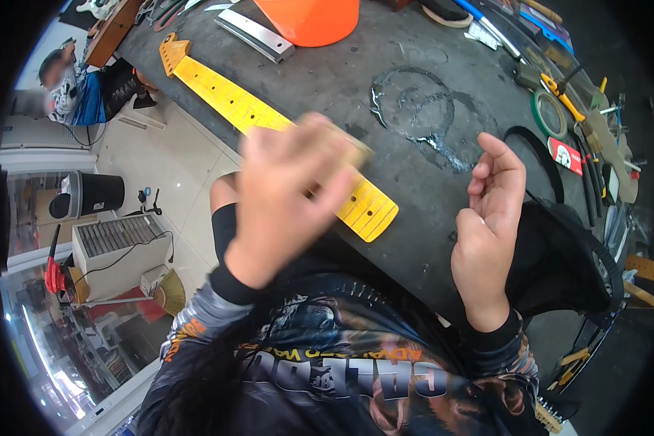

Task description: Sanding the fretboard of an electric guitar neck.

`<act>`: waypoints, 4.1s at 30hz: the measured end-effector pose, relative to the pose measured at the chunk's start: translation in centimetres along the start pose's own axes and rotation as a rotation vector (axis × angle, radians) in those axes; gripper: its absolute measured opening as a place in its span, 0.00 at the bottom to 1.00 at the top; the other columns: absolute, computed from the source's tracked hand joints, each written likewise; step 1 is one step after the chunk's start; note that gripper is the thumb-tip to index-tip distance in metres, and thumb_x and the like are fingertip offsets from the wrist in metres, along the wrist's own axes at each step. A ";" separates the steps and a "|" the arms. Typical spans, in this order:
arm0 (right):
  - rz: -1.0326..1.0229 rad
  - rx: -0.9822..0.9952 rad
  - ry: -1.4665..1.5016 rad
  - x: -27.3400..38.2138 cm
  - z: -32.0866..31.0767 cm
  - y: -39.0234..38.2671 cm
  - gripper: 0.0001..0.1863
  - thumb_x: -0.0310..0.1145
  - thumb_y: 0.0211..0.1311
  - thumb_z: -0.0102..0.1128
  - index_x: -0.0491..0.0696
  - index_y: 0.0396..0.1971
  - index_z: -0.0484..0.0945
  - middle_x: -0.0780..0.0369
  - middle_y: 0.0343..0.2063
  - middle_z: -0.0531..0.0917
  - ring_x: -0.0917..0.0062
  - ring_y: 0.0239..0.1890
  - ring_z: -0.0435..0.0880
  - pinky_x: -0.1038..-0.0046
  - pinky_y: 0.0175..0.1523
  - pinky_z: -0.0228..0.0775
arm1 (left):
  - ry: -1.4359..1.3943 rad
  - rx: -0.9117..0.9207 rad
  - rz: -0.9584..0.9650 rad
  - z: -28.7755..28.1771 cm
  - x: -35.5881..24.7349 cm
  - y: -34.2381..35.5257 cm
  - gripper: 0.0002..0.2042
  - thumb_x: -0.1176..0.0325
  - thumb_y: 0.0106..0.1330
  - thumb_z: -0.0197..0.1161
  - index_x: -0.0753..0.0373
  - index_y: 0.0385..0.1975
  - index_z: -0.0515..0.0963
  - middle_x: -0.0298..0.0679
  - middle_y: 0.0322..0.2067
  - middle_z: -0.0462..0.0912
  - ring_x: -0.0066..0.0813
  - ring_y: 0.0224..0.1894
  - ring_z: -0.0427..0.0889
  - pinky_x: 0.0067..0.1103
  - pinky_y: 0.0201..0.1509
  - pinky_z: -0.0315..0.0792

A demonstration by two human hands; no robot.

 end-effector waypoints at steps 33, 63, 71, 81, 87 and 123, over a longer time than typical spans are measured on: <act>-0.001 0.084 0.060 -0.8 0.9 0.0 0.51 0.12 0.43 0.44 0.42 0.78 0.68 0.64 0.59 0.70 0.79 0.61 0.70 0.81 0.73 0.59 | -0.225 -0.003 0.108 1.4 -6.6 -1.4 0.16 0.63 0.62 0.81 0.55 0.49 0.93 0.40 0.60 0.88 0.44 0.49 0.83 0.38 0.55 0.76; 0.008 0.104 0.055 -0.7 1.2 -0.6 0.51 0.12 0.44 0.43 0.42 0.78 0.68 0.64 0.60 0.69 0.79 0.61 0.69 0.80 0.71 0.61 | -0.160 -0.059 0.139 0.2 -3.7 -1.9 0.18 0.61 0.62 0.81 0.55 0.51 0.91 0.39 0.58 0.87 0.44 0.48 0.80 0.37 0.53 0.76; 0.012 0.094 0.071 -0.8 1.4 -0.5 0.51 0.12 0.43 0.43 0.42 0.79 0.68 0.64 0.59 0.69 0.79 0.60 0.69 0.81 0.70 0.61 | -0.221 -0.032 0.148 0.9 -5.9 -3.1 0.20 0.61 0.57 0.84 0.53 0.50 0.94 0.39 0.61 0.89 0.40 0.48 0.84 0.36 0.55 0.78; 0.004 0.081 0.089 -1.3 1.2 -0.7 0.53 0.11 0.42 0.43 0.42 0.79 0.67 0.64 0.59 0.68 0.78 0.58 0.67 0.80 0.69 0.60 | -0.199 -0.041 0.124 1.2 -5.7 -2.4 0.18 0.61 0.59 0.83 0.53 0.49 0.94 0.37 0.60 0.90 0.43 0.49 0.83 0.36 0.56 0.77; -0.034 0.062 0.077 -0.6 1.3 -0.5 0.49 0.11 0.50 0.47 0.41 0.81 0.66 0.64 0.60 0.68 0.78 0.58 0.68 0.80 0.70 0.61 | -0.150 -0.048 0.088 0.3 -3.1 -1.2 0.17 0.63 0.60 0.83 0.55 0.50 0.94 0.38 0.56 0.92 0.41 0.48 0.82 0.37 0.55 0.75; -0.118 0.149 -0.193 0.7 2.9 -2.8 0.32 0.25 0.80 0.63 0.44 0.79 0.66 0.62 0.59 0.73 0.77 0.55 0.72 0.73 0.64 0.65 | -0.142 -0.108 0.107 -2.0 7.1 1.2 0.08 0.65 0.64 0.75 0.53 0.41 0.89 0.35 0.49 0.91 0.35 0.49 0.87 0.35 0.50 0.78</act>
Point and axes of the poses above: each hand's wrist, its own y-axis towards the middle knuckle, its own z-axis out of the palm, x = y × z, the point moved 6 cm from there along y, towards the middle knuckle
